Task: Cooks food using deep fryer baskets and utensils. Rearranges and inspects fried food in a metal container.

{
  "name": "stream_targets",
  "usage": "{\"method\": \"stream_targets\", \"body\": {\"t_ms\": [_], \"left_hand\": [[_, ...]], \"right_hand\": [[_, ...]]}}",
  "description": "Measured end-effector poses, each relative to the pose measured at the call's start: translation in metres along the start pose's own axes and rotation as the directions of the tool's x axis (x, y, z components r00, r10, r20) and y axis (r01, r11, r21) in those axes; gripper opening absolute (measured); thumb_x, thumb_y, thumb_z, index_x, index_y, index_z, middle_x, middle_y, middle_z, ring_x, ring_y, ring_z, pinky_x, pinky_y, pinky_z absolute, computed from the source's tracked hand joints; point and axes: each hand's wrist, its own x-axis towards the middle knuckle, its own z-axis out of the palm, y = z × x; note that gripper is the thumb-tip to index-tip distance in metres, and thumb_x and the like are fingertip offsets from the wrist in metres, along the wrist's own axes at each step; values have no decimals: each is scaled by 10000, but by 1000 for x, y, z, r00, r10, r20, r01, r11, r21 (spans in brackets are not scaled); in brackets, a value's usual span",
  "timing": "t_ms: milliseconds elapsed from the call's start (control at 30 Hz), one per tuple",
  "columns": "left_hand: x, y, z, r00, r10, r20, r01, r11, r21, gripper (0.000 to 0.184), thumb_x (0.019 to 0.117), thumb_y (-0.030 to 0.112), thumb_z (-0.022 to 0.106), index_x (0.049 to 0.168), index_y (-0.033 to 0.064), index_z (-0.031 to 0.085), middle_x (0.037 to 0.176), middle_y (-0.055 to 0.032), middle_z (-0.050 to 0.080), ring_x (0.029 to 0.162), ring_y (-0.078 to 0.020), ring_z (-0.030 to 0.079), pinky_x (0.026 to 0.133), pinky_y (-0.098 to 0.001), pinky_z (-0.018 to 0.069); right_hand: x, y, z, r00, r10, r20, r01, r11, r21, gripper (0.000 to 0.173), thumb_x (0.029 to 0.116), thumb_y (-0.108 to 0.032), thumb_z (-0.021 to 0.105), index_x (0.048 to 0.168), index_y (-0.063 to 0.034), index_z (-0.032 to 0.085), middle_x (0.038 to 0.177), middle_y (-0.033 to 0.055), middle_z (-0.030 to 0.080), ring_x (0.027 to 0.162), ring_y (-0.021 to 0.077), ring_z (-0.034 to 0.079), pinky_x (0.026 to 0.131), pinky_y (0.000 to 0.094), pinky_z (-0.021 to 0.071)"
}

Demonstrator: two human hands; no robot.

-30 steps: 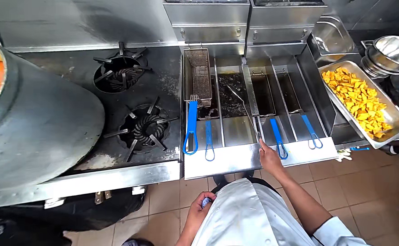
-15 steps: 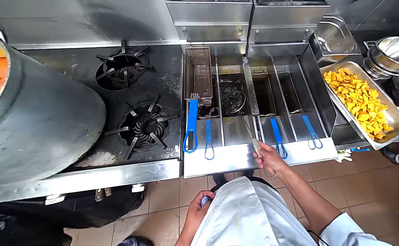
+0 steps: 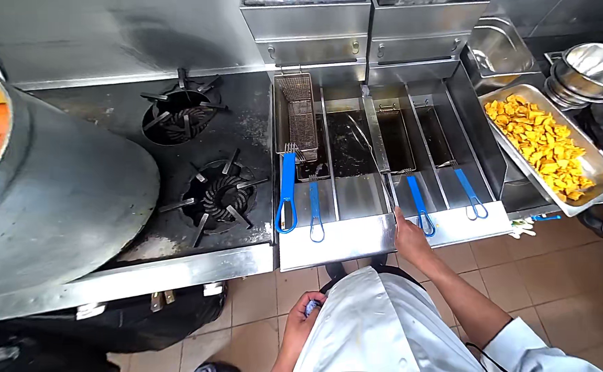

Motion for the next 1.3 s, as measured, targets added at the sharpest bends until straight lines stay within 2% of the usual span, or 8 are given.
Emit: {"method": "stream_targets", "body": {"t_ms": [67,133,200,300,433,800,1167,1300], "left_hand": [[-1,0,-1,1000,3,-5,-3,1000,4,203,915,33,598,1092,4,693,942,-105,736,820,-169,701,742,-319,597],[-3,0,-1,1000,-1,-17,1,1000,10,202,912,27,598,1087,2,695,933,-107,735,813,-170,699,735,-320,596],[-3,0,-2,1000,-2,-15,2,1000,8,202,918,24,589,1091,-3,691,939,-108,734,822,-171,699,745,-318,595],[-3,2,-1,1000,8,-11,-8,1000,5,197,916,27,594,1082,-2,696,918,-95,734,800,-151,695,731,-301,592],[-2,1,-1,1000,16,9,-16,1000,0,192,918,22,596,1082,-8,691,895,-95,728,772,-140,688,707,-294,588],[0,-2,0,999,31,11,-31,1000,-3,188,918,11,592,1078,-14,688,878,-96,721,765,-143,685,706,-297,589],[3,2,4,1000,14,20,-14,1000,15,180,919,13,597,1070,-1,695,860,-74,719,757,-126,680,702,-285,584],[3,3,6,1000,9,16,-9,1000,0,170,928,16,601,1070,-5,692,853,-78,714,751,-128,677,702,-288,584]], "right_hand": [[-4,-7,-3,990,29,141,-42,995,88,685,1031,-168,475,1645,-116,175,1067,216,699,962,367,710,869,554,573],[-5,-14,-1,959,22,284,-113,945,307,681,1041,-157,451,1644,-119,136,996,164,686,752,260,709,706,449,616],[-5,-28,-6,938,-11,347,-219,757,615,587,1082,-137,392,1631,-141,184,966,131,648,612,186,640,587,353,585],[6,-55,-28,927,-64,369,-317,391,864,384,1094,-131,435,1477,-105,423,958,78,627,622,117,580,574,274,526],[64,-64,-38,936,-127,329,-304,179,935,393,1066,-61,446,1454,-61,384,886,63,602,576,85,560,515,222,501],[120,-6,-44,925,-294,242,-27,584,811,598,1069,-89,482,1617,-155,252,873,87,595,589,140,575,543,298,531],[25,46,-92,948,-251,196,95,811,577,612,1114,-185,434,1663,-224,168,875,128,654,528,196,603,503,361,560],[-8,44,-67,983,-166,72,140,950,280,607,1089,-215,458,1650,-222,226,948,141,680,720,277,674,675,491,598]]}}
